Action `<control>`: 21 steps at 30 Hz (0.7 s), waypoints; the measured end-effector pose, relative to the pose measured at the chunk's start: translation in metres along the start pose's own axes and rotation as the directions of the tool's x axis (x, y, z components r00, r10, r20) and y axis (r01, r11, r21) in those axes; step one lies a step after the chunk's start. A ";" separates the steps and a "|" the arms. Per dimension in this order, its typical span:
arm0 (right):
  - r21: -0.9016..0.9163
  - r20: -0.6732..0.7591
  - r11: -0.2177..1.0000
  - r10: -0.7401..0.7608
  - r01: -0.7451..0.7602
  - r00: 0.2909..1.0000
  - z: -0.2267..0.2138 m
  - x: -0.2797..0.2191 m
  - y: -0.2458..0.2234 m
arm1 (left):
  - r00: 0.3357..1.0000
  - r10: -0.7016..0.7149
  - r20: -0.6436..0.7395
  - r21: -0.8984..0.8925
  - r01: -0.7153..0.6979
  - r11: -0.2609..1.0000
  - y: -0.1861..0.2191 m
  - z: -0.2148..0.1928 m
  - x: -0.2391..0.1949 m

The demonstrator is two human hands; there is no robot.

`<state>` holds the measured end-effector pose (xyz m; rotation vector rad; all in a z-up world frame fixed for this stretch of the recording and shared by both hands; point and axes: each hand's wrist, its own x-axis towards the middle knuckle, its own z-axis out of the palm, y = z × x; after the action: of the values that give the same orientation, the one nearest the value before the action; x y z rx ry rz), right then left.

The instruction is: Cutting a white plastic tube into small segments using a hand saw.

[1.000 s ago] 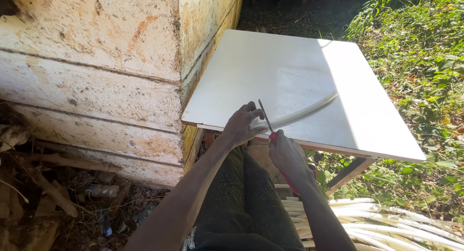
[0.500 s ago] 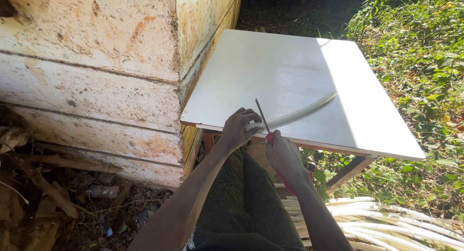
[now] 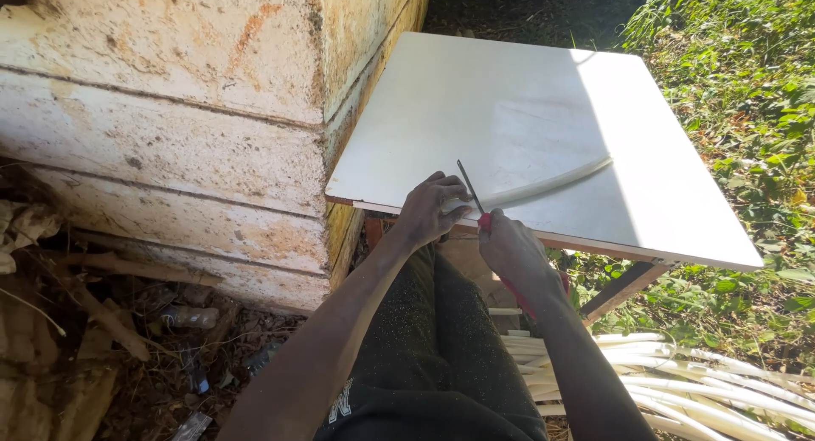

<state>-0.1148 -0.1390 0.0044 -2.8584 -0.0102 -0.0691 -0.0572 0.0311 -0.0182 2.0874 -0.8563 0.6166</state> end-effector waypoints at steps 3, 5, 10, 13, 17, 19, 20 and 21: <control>0.056 -0.003 0.998 -0.034 0.035 0.999 0.002 0.007 -0.011 | 1.000 0.001 -0.003 -0.001 -0.001 1.000 -0.004 0.000 0.003; 0.062 -0.005 0.997 -0.035 0.035 0.999 -0.005 -0.011 -0.020 | 1.000 -0.016 -0.002 0.003 0.016 1.000 0.000 0.000 0.003; 0.061 0.054 0.998 0.012 -0.015 0.998 -0.025 -0.043 -0.026 | 1.000 0.001 0.003 -0.027 -0.001 1.000 -0.006 -0.001 0.008; 0.071 0.049 0.997 0.009 -0.012 0.999 -0.012 -0.024 -0.020 | 0.999 -0.008 0.043 -0.051 0.010 0.999 -0.003 0.000 0.004; 0.128 -0.003 0.991 -0.029 0.029 1.000 -0.005 -0.002 -0.017 | 1.000 0.009 -0.010 -0.096 -0.010 0.995 -0.003 -0.007 0.011; 0.114 0.037 0.994 -0.006 0.002 0.999 -0.007 -0.027 -0.015 | 1.000 -0.019 -0.005 -0.107 0.018 0.994 -0.003 -0.002 0.003; 0.119 0.044 0.992 0.024 -0.029 0.999 -0.011 -0.037 -0.015 | 1.000 -0.016 -0.005 -0.125 0.015 0.992 -0.005 -0.002 0.004; 0.124 0.051 0.991 0.054 -0.060 0.997 -0.015 -0.047 -0.014 | 1.000 -0.013 -0.005 -0.144 0.012 0.990 -0.005 -0.002 0.006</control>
<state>-0.1625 -0.1300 0.0205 -2.7320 0.0550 0.0112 -0.0497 0.0331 -0.0157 1.9586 -0.8583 0.5382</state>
